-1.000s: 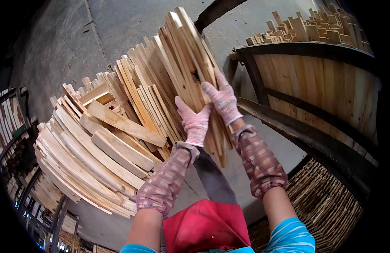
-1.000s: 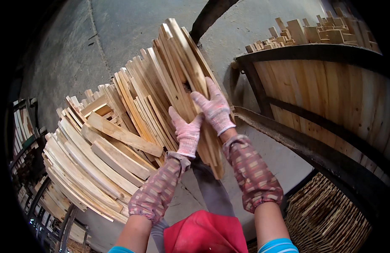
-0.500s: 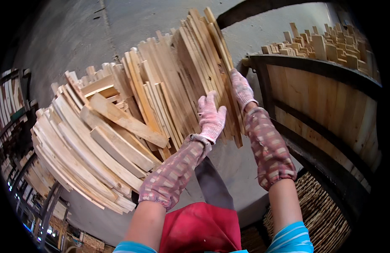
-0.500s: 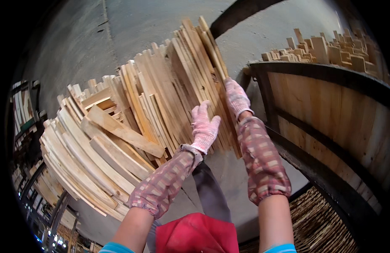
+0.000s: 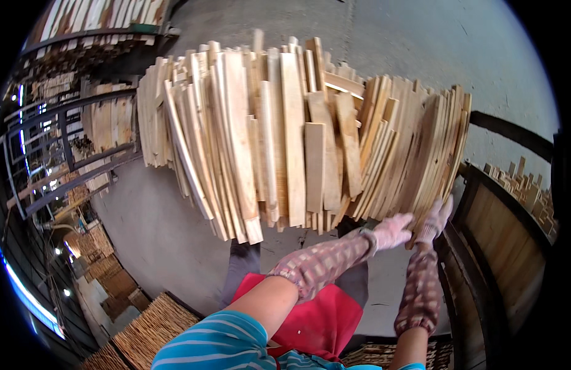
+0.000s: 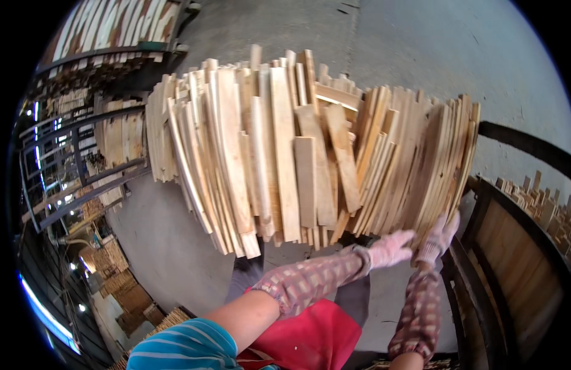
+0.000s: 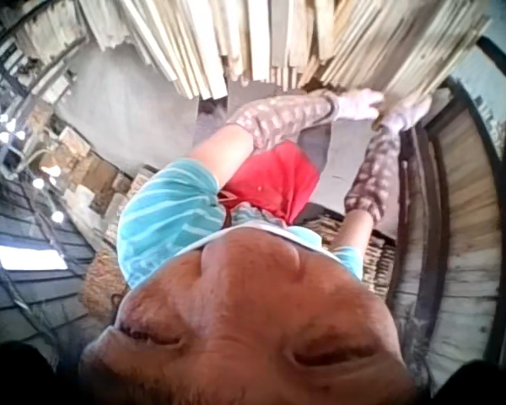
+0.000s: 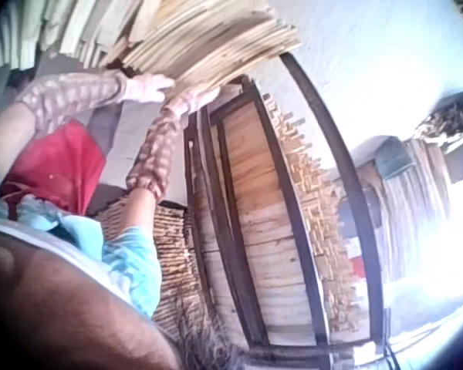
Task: The person picks up wooden planks from a pile and stacks them onto a metal rack. They walk through the workshop to retrieve more planks and continue stacking them in an organized manner.
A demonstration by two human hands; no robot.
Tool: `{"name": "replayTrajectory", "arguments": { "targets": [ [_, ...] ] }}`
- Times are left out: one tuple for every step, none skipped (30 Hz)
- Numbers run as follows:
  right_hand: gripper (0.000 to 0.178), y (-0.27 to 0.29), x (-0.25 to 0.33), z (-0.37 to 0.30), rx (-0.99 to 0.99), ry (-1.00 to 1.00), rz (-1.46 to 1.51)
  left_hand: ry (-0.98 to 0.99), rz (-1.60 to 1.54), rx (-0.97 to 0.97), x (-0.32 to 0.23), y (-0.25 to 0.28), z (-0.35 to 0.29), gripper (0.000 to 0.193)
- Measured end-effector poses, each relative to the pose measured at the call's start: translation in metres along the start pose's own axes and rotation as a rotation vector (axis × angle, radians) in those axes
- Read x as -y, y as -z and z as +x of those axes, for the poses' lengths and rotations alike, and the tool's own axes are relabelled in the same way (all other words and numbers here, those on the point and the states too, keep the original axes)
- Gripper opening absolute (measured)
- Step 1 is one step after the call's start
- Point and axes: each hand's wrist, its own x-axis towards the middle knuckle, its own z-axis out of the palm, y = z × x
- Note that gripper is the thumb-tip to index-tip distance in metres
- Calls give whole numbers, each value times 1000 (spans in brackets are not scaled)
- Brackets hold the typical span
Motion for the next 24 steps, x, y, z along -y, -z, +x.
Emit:
{"name": "replayTrajectory", "arguments": {
  "targets": [
    [56,0,-2,-26,16,-39,104,9,-5,67,-2,6,-26,61],
    [54,0,3,-55,38,-47,63,17,-13,132,-1,14,-55,60],
    [54,3,7,-81,114,20,23,35,7,178,0,24,-84,58],
    [52,-6,12,-110,158,-69,207,53,25,217,1,34,-116,57],
    [51,-13,-28,-137,171,48,162,66,28,253,3,45,-148,55],
    [49,-14,52,-161,200,-99,108,92,25,246,22,55,-174,53],
    [47,-17,78,-186,201,-112,183,146,-10,219,35,65,-205,50],
    [46,-25,102,-212,205,-213,342,203,-44,194,46,77,-236,47],
    [46,-30,122,-232,237,-237,341,237,-63,122,51,99,-265,43],
    [44,-40,132,-253,281,-276,448,273,-84,48,55,121,-295,39],
    [43,-45,149,-270,346,-182,383,312,-68,-76,72,138,-321,35],
    [42,-49,167,-286,414,-85,309,351,-63,-200,92,149,-345,31],
    [42,-56,188,-303,456,-131,415,398,-127,-337,103,167,-366,30],
    [43,-64,202,-317,508,-181,533,453,-182,-483,111,186,-385,29],
    [42,-74,204,-328,566,-129,467,516,-203,-619,117,206,-399,27],
    [43,-81,222,-341,596,-114,440,582,-231,-758,124,223,-408,25],
    [43,-91,237,-350,651,-70,452,553,-229,-916,132,239,-409,26],
    [44,-100,250,-360,705,-30,462,526,-226,-1069,142,256,-412,26],
    [44,-103,275,-370,738,-129,504,492,-293,-1156,137,275,-412,47],
    [44,-115,282,-380,763,-205,544,464,-218,-1204,141,290,-406,58],
    [43,-122,296,-392,776,-125,482,442,-148,-1258,150,300,-397,69],
    [43,-130,309,-401,785,-44,418,472,-106,-1230,147,313,-388,80],
    [42,-135,324,-411,807,4,322,496,-67,-1206,144,326,-380,92],
    [43,-142,333,-419,839,-31,314,567,-52,-1091,130,338,-378,104]
  ]
}}
